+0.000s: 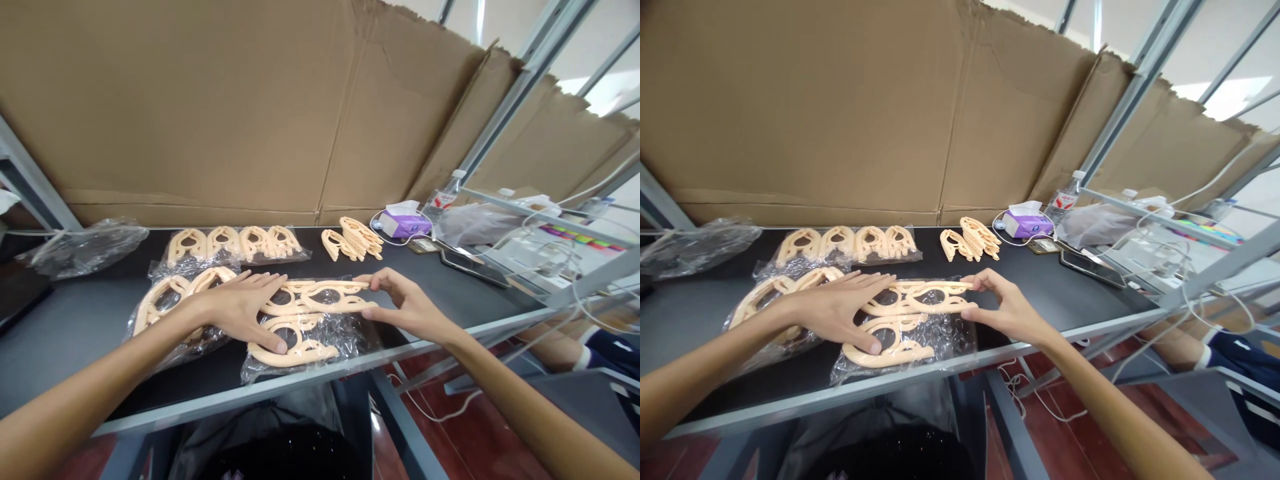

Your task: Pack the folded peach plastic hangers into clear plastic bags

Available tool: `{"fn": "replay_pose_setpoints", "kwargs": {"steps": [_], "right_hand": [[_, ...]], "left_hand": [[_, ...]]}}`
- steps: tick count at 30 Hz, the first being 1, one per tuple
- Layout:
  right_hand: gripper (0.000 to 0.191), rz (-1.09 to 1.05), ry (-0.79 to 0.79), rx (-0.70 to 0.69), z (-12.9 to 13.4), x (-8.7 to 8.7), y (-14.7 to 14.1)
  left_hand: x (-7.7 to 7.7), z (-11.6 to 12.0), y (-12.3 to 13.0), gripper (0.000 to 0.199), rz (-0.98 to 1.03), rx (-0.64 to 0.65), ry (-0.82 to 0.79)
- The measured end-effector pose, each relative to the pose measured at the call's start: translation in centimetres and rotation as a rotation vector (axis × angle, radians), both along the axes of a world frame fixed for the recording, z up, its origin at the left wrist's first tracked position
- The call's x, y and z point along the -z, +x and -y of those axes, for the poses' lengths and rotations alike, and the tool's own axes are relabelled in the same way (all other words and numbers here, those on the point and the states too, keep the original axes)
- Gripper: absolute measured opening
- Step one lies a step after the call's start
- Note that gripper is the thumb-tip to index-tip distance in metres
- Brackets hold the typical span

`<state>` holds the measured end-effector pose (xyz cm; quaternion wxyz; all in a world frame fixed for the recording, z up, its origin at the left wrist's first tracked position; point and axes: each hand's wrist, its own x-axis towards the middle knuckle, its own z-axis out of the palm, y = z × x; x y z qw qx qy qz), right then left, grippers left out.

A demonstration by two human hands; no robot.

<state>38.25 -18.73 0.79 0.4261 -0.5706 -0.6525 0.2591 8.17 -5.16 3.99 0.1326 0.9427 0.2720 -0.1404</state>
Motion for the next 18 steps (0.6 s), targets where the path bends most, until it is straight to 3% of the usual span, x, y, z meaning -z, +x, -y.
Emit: {"fn": "replay_pose_setpoints", "kwargs": {"steps": [7,12,18], "right_hand": [[0.042,0.242,0.022,-0.157,-3.9,0.0,-2.3],[0.031,0.431,0.044,-0.017,-3.1,0.8,-1.2],[0.01,0.473,0.126,-0.002,-3.2,2.4,-1.2]], "left_hand": [[0.2,-0.1,0.0,0.131,0.021,0.014,0.019],[0.1,0.0,0.1,0.133,0.001,0.002,0.011],[0.1,-0.2,0.1,0.129,0.062,0.015,-0.004]]}}
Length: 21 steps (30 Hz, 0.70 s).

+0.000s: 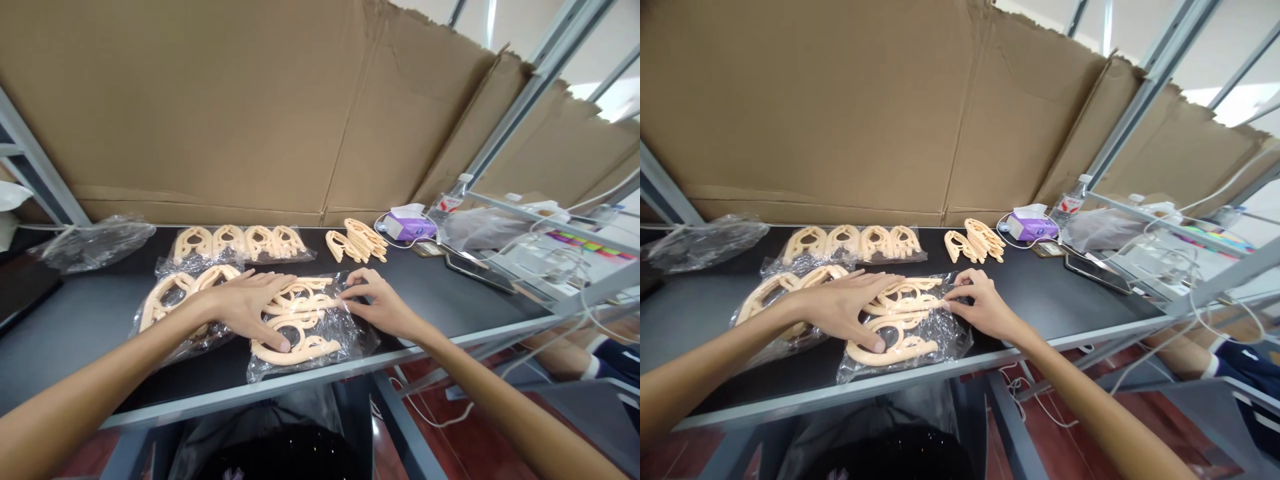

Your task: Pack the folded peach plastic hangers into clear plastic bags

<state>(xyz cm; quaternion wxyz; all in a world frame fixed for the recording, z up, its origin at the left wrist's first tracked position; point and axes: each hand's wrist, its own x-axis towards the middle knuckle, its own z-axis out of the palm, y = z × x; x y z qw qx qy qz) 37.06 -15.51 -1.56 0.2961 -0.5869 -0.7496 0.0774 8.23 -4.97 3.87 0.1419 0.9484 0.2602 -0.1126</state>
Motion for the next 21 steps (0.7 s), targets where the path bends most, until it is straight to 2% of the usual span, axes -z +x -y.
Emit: {"fn": "replay_pose_setpoints", "kwargs": {"steps": [7,11,12,14,16,18,21], "right_hand": [[0.01,-0.071,0.053,-0.009,-2.4,1.0,-3.1],[0.01,-0.089,0.028,-0.047,-2.7,-0.4,-1.2],[0.01,-0.085,0.015,-0.015,-2.9,-0.9,-0.1],[0.012,-0.009,0.047,0.229,-3.8,-1.9,2.1],[0.02,0.05,0.077,0.38,-5.2,-2.4,3.7],[0.025,0.109,0.091,0.445,-6.9,-2.3,4.2],[0.031,0.198,0.107,0.48,-9.1,-1.3,3.3]], "left_hand": [[0.1,-0.1,0.1,0.126,0.033,-0.014,0.005],[0.1,-0.1,0.0,0.125,0.026,0.008,0.013],[0.1,-0.1,0.0,0.126,0.018,0.005,0.012],[0.0,0.0,0.0,0.127,0.001,-0.01,0.007],[-0.2,0.1,0.1,0.127,-0.01,-0.02,0.001],[-0.4,0.2,0.1,0.127,-0.018,-0.021,-0.003],[-0.7,0.4,0.2,0.127,-0.033,-0.023,-0.006]]}}
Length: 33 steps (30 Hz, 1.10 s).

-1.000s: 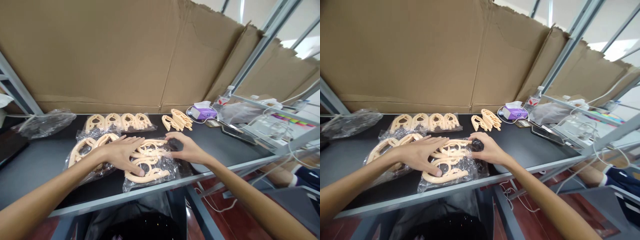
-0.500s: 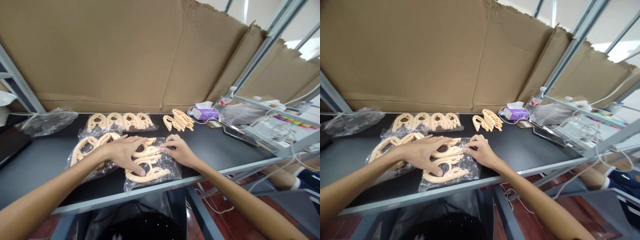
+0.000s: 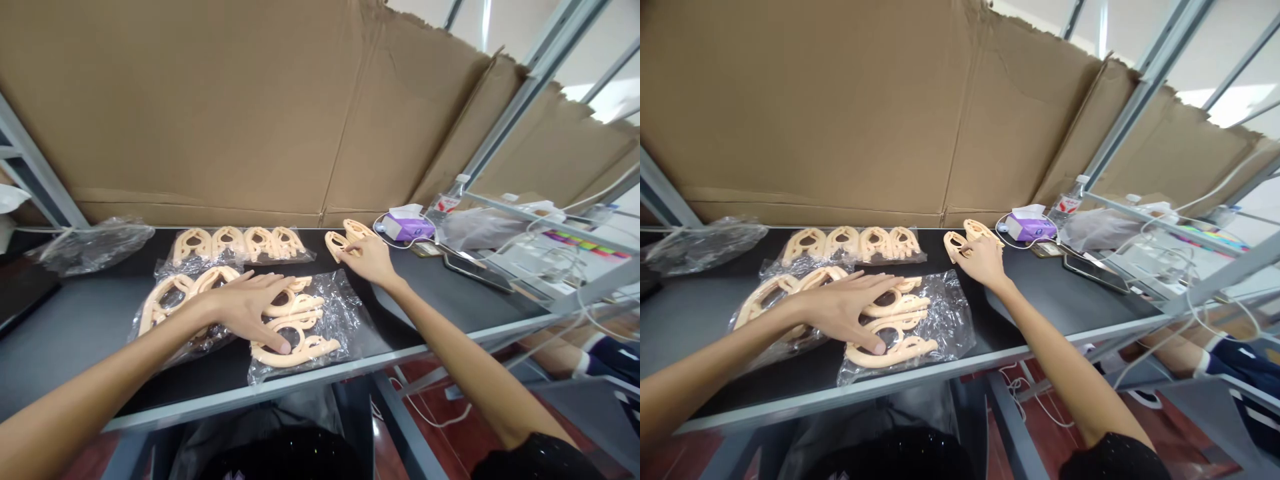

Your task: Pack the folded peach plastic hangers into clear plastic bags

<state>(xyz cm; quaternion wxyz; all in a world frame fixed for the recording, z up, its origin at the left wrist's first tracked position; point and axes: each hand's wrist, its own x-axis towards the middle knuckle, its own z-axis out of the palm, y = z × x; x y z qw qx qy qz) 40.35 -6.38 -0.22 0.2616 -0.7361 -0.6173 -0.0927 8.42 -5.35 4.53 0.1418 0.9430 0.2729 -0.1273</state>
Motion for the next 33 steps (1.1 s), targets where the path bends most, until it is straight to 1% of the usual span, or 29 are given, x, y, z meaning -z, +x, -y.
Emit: {"fn": "replay_pose_setpoints", "kwargs": {"steps": [2,4,7,9,12,16,18,19,20,22,25,27,29,31,33], "right_hand": [[0.029,0.046,-0.008,0.007,-0.9,0.6,-0.8],[0.024,0.081,-0.022,0.002,-1.1,1.0,-1.2],[0.021,0.121,-0.032,-0.008,-0.1,1.1,-1.0],[0.021,0.14,-0.028,-0.006,1.5,1.2,-0.7],[0.018,0.155,-0.017,-0.016,5.1,1.7,-0.6],[0.02,0.141,0.079,-0.116,10.5,2.8,-0.2],[0.02,0.087,0.11,-0.134,12.2,3.0,0.4],[0.024,0.056,0.101,-0.138,12.5,2.9,0.7],[0.034,0.025,0.075,-0.145,12.5,2.7,1.1],[0.054,-0.027,-0.018,-0.168,11.7,2.1,1.8],[0.069,-0.063,-0.176,-0.163,9.3,1.1,2.6],[0.072,-0.056,-0.264,-0.144,8.0,0.8,2.8],[0.071,-0.027,-0.31,-0.137,7.6,0.9,2.9],[0.067,0.008,-0.302,-0.123,8.1,1.1,2.8],[0.068,0.028,-0.28,-0.113,9.3,1.4,2.5]], "left_hand": [[0.0,0.1,0.0,0.127,0.0,0.004,-0.002],[0.1,0.0,-0.1,0.128,-0.003,0.005,-0.003],[0.4,-0.2,-0.2,0.129,-0.015,0.002,0.003],[0.5,-0.3,-0.1,0.129,-0.019,0.001,0.003],[0.5,-0.4,-0.1,0.13,-0.012,0.002,0.003],[0.6,-0.3,-0.2,0.129,0.014,0.014,0.007],[0.7,-0.4,-0.3,0.129,0.023,0.021,0.004],[0.7,-0.4,-0.3,0.129,0.025,0.023,0.003],[0.8,-0.5,-0.4,0.129,0.028,0.024,0.003],[0.8,-0.6,-0.4,0.128,0.028,0.023,0.005],[0.7,-0.6,-0.5,0.125,0.023,0.02,0.009],[0.6,-0.6,-0.5,0.124,0.017,0.015,0.006],[0.6,-0.5,-0.4,0.124,0.016,0.015,0.001],[0.6,-0.5,-0.4,0.125,0.019,0.014,0.003],[0.7,-0.5,-0.4,0.126,0.02,0.015,0.007]]}}
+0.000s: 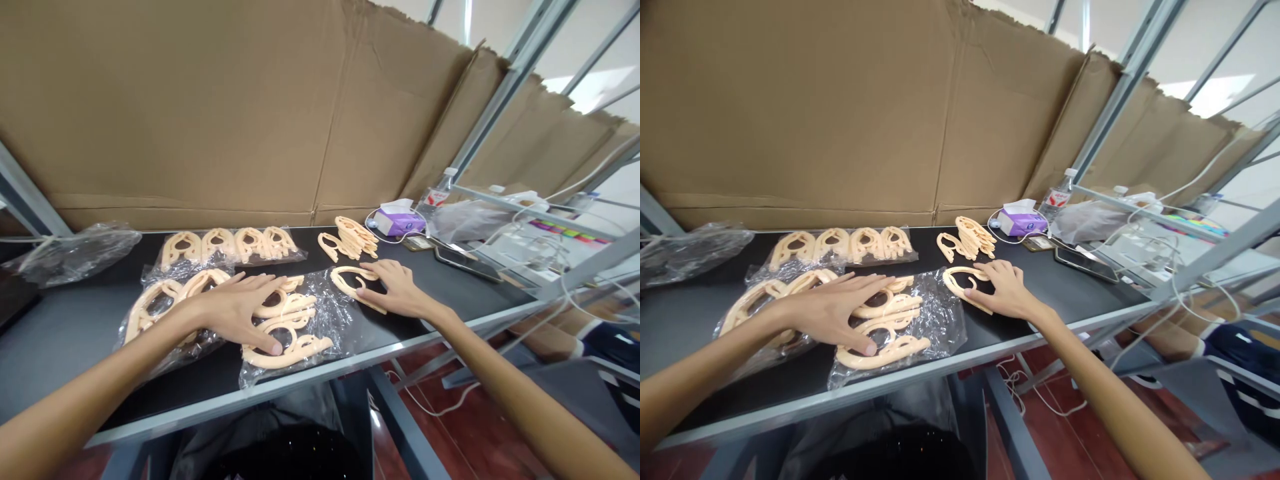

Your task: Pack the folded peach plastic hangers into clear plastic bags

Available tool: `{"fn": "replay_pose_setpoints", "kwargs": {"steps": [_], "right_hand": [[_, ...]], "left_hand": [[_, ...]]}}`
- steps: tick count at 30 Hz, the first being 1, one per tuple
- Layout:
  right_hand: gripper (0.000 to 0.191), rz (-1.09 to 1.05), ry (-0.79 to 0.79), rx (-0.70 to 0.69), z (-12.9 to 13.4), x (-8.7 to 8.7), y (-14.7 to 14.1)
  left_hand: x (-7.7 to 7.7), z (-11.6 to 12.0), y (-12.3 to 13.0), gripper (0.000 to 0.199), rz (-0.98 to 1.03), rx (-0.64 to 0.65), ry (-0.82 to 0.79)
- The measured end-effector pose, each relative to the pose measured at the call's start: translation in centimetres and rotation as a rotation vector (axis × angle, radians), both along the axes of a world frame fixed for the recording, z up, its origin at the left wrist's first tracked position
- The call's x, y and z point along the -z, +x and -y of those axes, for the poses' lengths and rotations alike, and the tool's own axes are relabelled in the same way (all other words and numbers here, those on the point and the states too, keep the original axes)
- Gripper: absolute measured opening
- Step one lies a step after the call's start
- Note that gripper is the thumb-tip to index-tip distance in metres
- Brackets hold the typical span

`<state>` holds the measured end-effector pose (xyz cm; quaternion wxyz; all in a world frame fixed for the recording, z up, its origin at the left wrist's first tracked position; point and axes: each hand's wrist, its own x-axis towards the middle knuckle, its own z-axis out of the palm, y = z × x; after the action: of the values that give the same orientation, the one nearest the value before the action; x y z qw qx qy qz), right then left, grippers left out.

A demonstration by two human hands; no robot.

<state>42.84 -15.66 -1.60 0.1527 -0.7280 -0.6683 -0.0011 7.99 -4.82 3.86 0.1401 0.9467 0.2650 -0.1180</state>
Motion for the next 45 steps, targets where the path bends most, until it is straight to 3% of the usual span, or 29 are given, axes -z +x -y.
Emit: {"fn": "replay_pose_setpoints", "kwargs": {"steps": [4,6,11,17,22,25,32,38,45], "right_hand": [[0.076,-0.023,0.004,-0.057,2.5,0.4,-0.9],[0.069,-0.052,0.031,-0.056,3.2,0.5,-1.2],[0.047,-0.128,0.097,-0.049,3.5,0.5,-1.2],[0.048,-0.213,0.102,-0.034,3.8,-0.7,-0.8],[0.052,-0.627,0.003,0.059,5.1,-2.5,0.9],[0.053,-0.764,0.006,0.001,6.2,-3.7,1.3],[0.044,-0.382,-0.005,-0.171,7.4,-6.2,-0.6],[0.041,-0.561,-0.054,-0.271,6.2,-5.2,-1.7],[0.041,-0.56,-0.101,-0.326,4.6,-4.3,-1.3]], "left_hand": [[0.2,-0.1,0.0,0.128,-0.001,-0.008,0.003],[0.2,-0.1,0.0,0.129,-0.009,-0.015,0.001],[0.2,-0.2,0.0,0.128,-0.009,-0.012,0.009],[0.4,-0.4,-0.2,0.127,0.016,-0.005,0.008],[0.2,-0.1,-0.1,0.128,-0.02,-0.011,0.012],[0.1,-0.1,0.0,0.128,-0.009,-0.022,-0.005],[0.2,-0.3,-0.1,0.127,-0.008,-0.019,-0.002],[0.1,-0.1,0.0,0.126,-0.018,-0.013,-0.014],[0.1,-0.2,-0.1,0.128,-0.022,0.008,0.0]]}}
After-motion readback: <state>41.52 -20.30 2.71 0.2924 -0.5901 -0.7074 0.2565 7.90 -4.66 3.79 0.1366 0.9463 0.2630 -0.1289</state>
